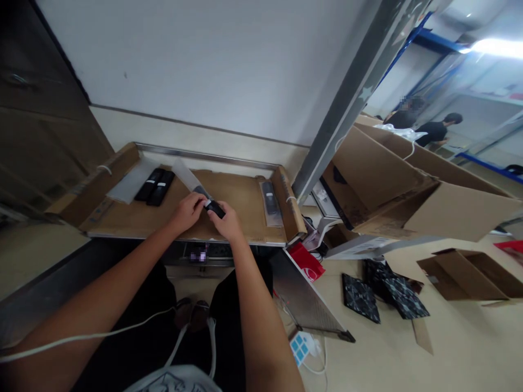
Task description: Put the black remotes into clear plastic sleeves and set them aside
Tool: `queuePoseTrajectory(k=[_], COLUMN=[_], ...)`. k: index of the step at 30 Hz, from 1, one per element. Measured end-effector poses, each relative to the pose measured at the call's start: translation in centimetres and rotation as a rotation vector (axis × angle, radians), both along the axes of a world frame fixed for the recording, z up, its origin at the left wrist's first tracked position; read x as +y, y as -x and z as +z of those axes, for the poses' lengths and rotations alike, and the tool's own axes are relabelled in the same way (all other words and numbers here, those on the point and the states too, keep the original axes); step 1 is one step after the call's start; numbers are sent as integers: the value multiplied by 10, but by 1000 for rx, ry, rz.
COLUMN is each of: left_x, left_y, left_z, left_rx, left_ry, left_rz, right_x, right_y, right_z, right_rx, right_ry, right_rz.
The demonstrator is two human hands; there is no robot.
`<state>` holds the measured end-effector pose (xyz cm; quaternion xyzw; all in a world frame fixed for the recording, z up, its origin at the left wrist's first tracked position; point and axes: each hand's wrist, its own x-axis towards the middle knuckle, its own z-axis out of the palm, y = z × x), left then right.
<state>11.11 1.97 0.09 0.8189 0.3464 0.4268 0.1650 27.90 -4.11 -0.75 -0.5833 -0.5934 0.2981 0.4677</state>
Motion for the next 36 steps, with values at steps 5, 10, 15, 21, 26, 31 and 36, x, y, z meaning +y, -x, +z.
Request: queuePoseTrajectory(k=[5, 10, 15, 21, 26, 31, 36], left_x=[-15, -25, -31, -34, -33, -29, -26], left_y=[-15, -24, -29, -31, -30, -25, -19], left_z=[-2, -3, -7, -7, -5, -6, -5], left_rx=[-52, -112, -210, -144, -128, -216, -264], left_ry=[33, 91, 179, 190, 214, 249, 329], left_rz=[-35, -7, 47, 120, 155, 193, 169], right_x=[8, 7, 6, 8, 4, -4, -6], right_y=[0, -1, -2, -2, -1, -4, -6], right_z=[-3, -3, -4, -5, 0, 12, 14], right_rx=[34, 32, 100, 187, 271, 399, 413], right_ry=[-103, -45, 63, 48, 101, 161, 119], right_rz=[22, -69, -106, -107, -62, 133, 211])
